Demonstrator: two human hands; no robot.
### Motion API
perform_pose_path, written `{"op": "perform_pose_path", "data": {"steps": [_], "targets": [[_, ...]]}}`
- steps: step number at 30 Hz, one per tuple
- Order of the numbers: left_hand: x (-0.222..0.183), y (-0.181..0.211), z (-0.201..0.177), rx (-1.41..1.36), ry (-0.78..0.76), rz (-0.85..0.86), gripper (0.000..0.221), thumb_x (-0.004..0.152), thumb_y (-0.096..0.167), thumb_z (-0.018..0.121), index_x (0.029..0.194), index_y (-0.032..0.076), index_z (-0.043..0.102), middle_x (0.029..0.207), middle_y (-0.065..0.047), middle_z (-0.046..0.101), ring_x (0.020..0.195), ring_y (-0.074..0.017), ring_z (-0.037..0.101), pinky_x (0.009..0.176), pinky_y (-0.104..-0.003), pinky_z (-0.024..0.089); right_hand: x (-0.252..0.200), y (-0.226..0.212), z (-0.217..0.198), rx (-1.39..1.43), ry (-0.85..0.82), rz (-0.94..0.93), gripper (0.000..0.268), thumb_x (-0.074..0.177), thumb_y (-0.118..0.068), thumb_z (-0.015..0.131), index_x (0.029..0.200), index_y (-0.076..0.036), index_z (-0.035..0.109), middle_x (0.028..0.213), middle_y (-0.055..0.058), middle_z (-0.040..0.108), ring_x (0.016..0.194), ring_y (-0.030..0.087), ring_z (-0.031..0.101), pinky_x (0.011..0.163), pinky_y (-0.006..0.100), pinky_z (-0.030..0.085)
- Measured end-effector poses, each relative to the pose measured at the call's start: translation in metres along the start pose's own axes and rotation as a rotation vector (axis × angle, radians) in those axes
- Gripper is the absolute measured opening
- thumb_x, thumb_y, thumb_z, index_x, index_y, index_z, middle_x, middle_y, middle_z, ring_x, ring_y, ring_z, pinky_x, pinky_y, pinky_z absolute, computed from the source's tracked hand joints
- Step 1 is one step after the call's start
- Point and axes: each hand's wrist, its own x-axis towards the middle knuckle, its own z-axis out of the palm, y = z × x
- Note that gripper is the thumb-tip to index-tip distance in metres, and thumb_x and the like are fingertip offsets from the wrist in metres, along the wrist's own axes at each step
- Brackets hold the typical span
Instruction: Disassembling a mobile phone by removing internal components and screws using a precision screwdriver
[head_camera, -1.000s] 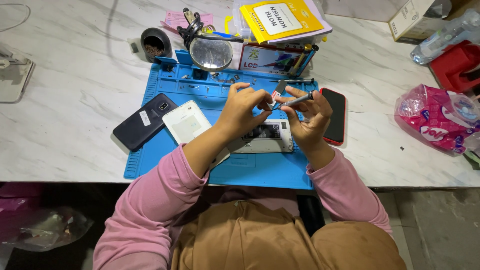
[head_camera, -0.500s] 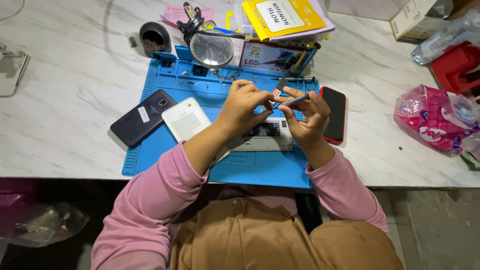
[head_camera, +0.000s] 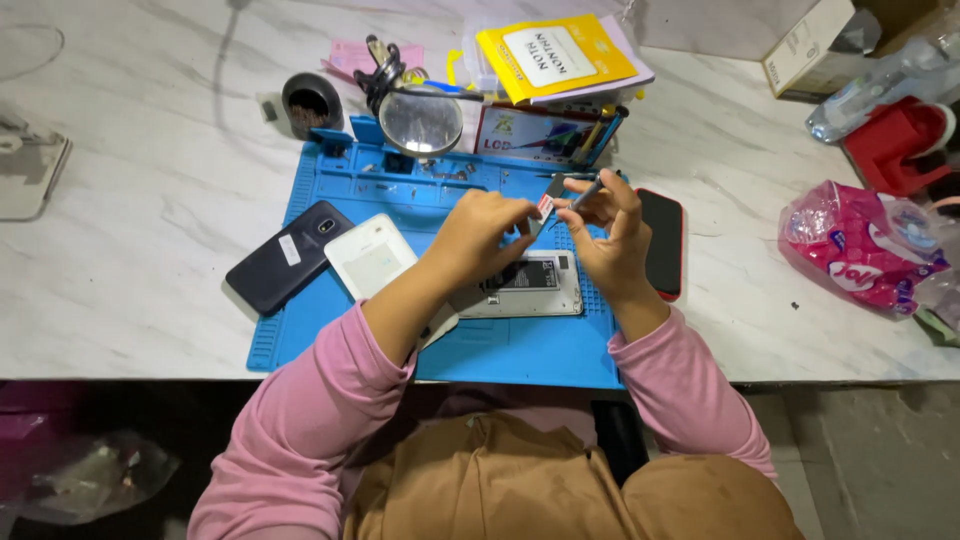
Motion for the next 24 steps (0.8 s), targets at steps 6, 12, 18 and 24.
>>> {"op": "perform_pose_path", "data": {"steps": [6, 12, 18, 24], "targets": [[0.011, 0.041, -0.029, -0.002, -0.36, 0.022, 0.057, 0.062, 0.043, 0.09, 0.102, 0.01, 0.068, 0.094, -0.012, 0.07, 0.084, -0.0343, 0.065, 0.072, -0.047, 0.052, 0.01, -0.006, -0.007, -0.078, -0.014, 0.096, 0.063, 0.1, 0.007, 0.072, 0.146, 0.001, 0.031, 0.123, 0.026, 0.07, 0.096, 0.038, 0.076, 0.072, 0.039, 0.066], [0.001, 0.04, -0.016, 0.158, -0.585, -0.054, 0.086, 0.057, 0.052, 0.093, 0.126, 0.012, 0.061, 0.114, -0.011, 0.059, 0.096, -0.0319, 0.063, 0.075, -0.044, 0.056, 0.01, 0.001, -0.009, -0.107, -0.027, 0.126, 0.064, 0.099, 0.006, 0.073, 0.147, -0.002, 0.032, 0.122, 0.022, 0.071, 0.097, 0.034, 0.077, 0.073, 0.035, 0.065], [0.004, 0.048, -0.019, 0.197, -0.617, -0.12, 0.087, 0.058, 0.051, 0.092, 0.127, 0.011, 0.058, 0.117, -0.012, 0.054, 0.096, -0.0344, 0.063, 0.071, -0.045, 0.056, 0.012, -0.002, -0.011, -0.123, -0.043, 0.142, 0.063, 0.1, 0.004, 0.073, 0.147, -0.002, 0.033, 0.122, 0.022, 0.07, 0.097, 0.035, 0.076, 0.074, 0.036, 0.066], [-0.002, 0.026, -0.01, -0.052, -0.525, -0.203, 0.064, 0.073, 0.05, 0.081, 0.117, 0.009, 0.058, 0.109, -0.018, 0.057, 0.094, -0.0436, 0.066, 0.073, -0.053, 0.058, 0.009, 0.005, -0.009, -0.167, -0.096, 0.174, 0.059, 0.099, 0.004, 0.074, 0.146, -0.002, 0.039, 0.115, 0.02, 0.072, 0.09, 0.038, 0.076, 0.067, 0.04, 0.066]]}}
